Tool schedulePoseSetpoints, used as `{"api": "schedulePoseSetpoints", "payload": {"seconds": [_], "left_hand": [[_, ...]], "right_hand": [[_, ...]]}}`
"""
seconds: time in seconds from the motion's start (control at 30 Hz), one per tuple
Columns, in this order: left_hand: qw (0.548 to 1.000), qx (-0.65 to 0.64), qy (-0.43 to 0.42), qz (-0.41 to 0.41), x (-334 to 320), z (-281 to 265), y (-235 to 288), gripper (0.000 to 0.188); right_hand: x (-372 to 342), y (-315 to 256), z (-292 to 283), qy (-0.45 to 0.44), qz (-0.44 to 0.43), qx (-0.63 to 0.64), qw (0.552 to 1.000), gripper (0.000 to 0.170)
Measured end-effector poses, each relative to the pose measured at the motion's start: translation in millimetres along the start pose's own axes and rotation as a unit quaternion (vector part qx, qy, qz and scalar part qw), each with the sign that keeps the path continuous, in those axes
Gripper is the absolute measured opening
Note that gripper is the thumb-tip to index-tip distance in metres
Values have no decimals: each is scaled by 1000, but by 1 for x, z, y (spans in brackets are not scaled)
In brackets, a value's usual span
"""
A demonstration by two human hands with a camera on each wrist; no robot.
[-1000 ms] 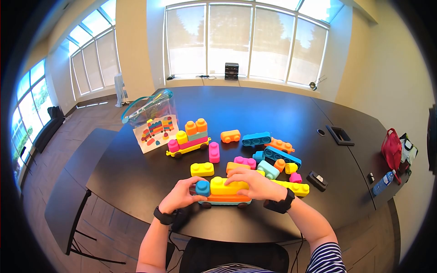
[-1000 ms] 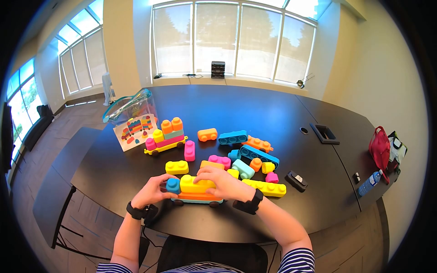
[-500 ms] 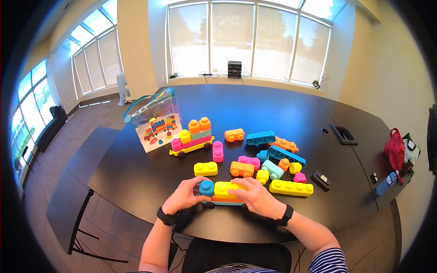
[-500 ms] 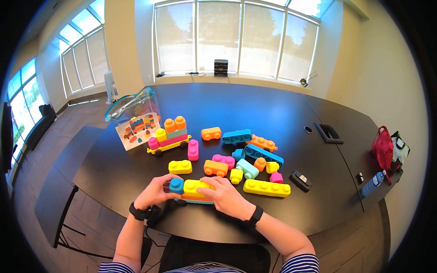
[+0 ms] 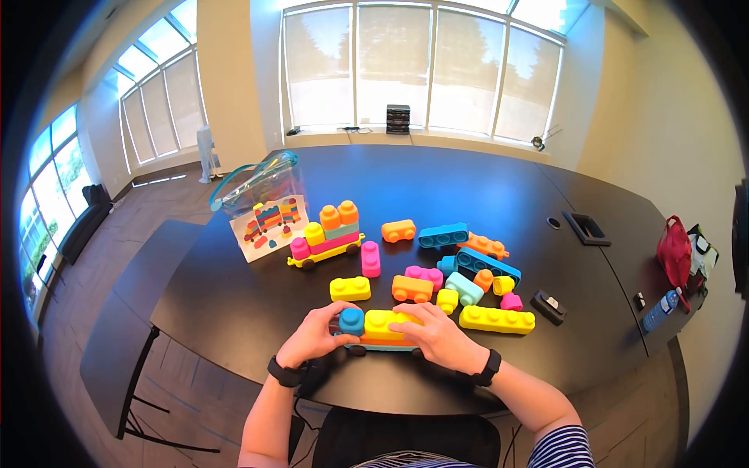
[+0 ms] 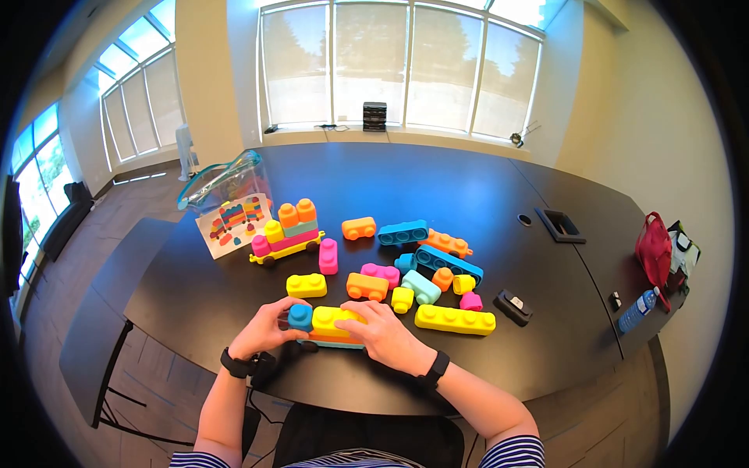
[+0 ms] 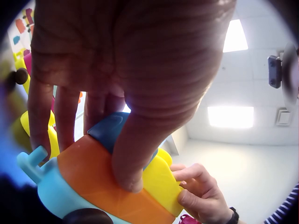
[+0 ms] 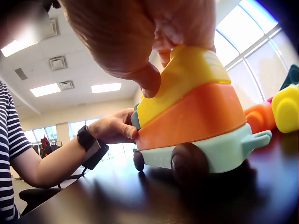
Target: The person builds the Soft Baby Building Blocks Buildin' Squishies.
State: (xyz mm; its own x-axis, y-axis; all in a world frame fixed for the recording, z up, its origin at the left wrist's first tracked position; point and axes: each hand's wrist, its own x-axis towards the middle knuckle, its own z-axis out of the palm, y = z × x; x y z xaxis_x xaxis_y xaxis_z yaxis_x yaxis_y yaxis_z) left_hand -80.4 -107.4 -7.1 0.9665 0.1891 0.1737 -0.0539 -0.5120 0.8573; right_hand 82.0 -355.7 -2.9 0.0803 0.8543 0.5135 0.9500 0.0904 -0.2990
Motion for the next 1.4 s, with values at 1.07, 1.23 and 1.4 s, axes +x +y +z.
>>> {"api": "schedulePoseSetpoints", "payload": {"seconds": [1.07,1.23,1.4], "left_hand": [[1000,6,-20,-18,-2,-5,0,58],[998,-49,26,8,-1,1,5,66],[998,-65,24,9,3,2,-4,73]], "right_hand": [[56,125,-36,-10,184,-101,978,43],[70,29,-48,37,97,128,986,49],[72,-8,-22,-17,25,132,991,46]]}}
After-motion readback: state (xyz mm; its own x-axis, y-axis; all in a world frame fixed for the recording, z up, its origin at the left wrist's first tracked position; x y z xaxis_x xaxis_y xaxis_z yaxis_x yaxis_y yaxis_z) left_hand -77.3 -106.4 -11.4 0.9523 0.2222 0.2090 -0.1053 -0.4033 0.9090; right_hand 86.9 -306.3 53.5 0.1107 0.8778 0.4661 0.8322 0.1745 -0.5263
